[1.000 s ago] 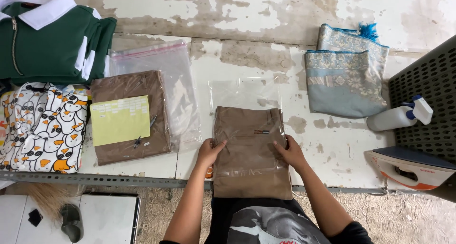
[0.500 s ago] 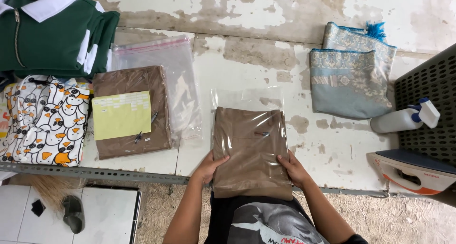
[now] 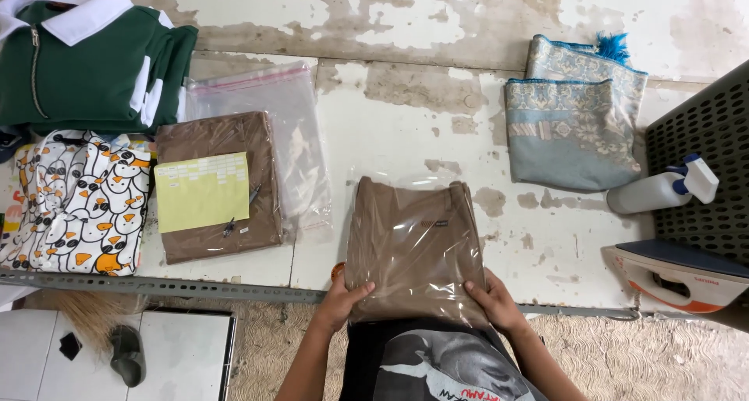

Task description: Folding trousers and placing them into plastic bags for final packaging, including labeling.

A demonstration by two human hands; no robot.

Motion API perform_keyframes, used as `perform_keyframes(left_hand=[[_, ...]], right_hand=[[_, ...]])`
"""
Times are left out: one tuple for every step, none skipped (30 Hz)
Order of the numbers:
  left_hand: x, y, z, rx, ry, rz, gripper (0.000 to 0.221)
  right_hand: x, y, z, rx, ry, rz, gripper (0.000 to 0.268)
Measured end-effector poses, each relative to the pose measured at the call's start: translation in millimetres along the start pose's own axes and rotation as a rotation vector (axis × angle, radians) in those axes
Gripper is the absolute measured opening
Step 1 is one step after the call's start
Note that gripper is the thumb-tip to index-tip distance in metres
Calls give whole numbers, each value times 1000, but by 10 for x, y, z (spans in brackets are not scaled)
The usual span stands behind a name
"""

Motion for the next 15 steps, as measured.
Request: perform_keyframes(left_hand=[[265, 112, 119, -1, 0, 5, 72], [514, 220, 241, -13, -5, -107, 83], [751, 334, 363, -26, -9, -218, 95], [822, 386, 306, -27, -10, -221, 95], [889, 446, 256, -147, -32, -169, 90], [976, 457, 207, -264, -51, -123, 88], [1120, 644, 338, -265, -50, -133, 88], [1277, 824, 451, -213, 9, -179, 75], [1450, 1001, 562, -161, 67, -225, 66], [1086, 848, 460, -162, 65, -208, 66], [730, 682, 335, -57, 146, -218, 80], [415, 458, 207, 50, 231, -238, 96], [447, 597, 234, 50, 233, -232, 96], [516, 647, 266, 69, 225, -253, 98], [582, 694, 300, 87, 217, -274, 99]], right_hand=[[47, 221, -134, 1, -1, -5, 34], [74, 414, -238, 66, -187, -140, 54], [88, 608, -350, 130, -372, -277, 76], [111, 635, -383, 129, -370, -275, 76], [122, 654, -419, 81, -361, -368, 79], [174, 689, -448, 33, -351, -454, 83], [92, 627, -399, 31, -348, -444, 83], [14, 562, -356, 74, -293, -415, 90], [-54, 488, -305, 116, -237, -386, 102], [-100, 523, -318, 120, -241, -401, 102], [-140, 560, -337, 73, -175, -389, 121], [-132, 607, -344, 24, -107, -365, 146], [-207, 463, -320, 25, -110, -370, 146], [-197, 354, -282, 40, -136, -329, 144], [-186, 248, -247, 56, -162, -288, 143]])
Point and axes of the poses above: each hand's wrist, its own x-axis towards the middle knuckle, its own z-axis out of the back of the hand, y = z × x, the point moved 2 cm from there along x, towards the middle knuckle, and after that the axes turned 8 degrees about z, right-handed, at the moved point
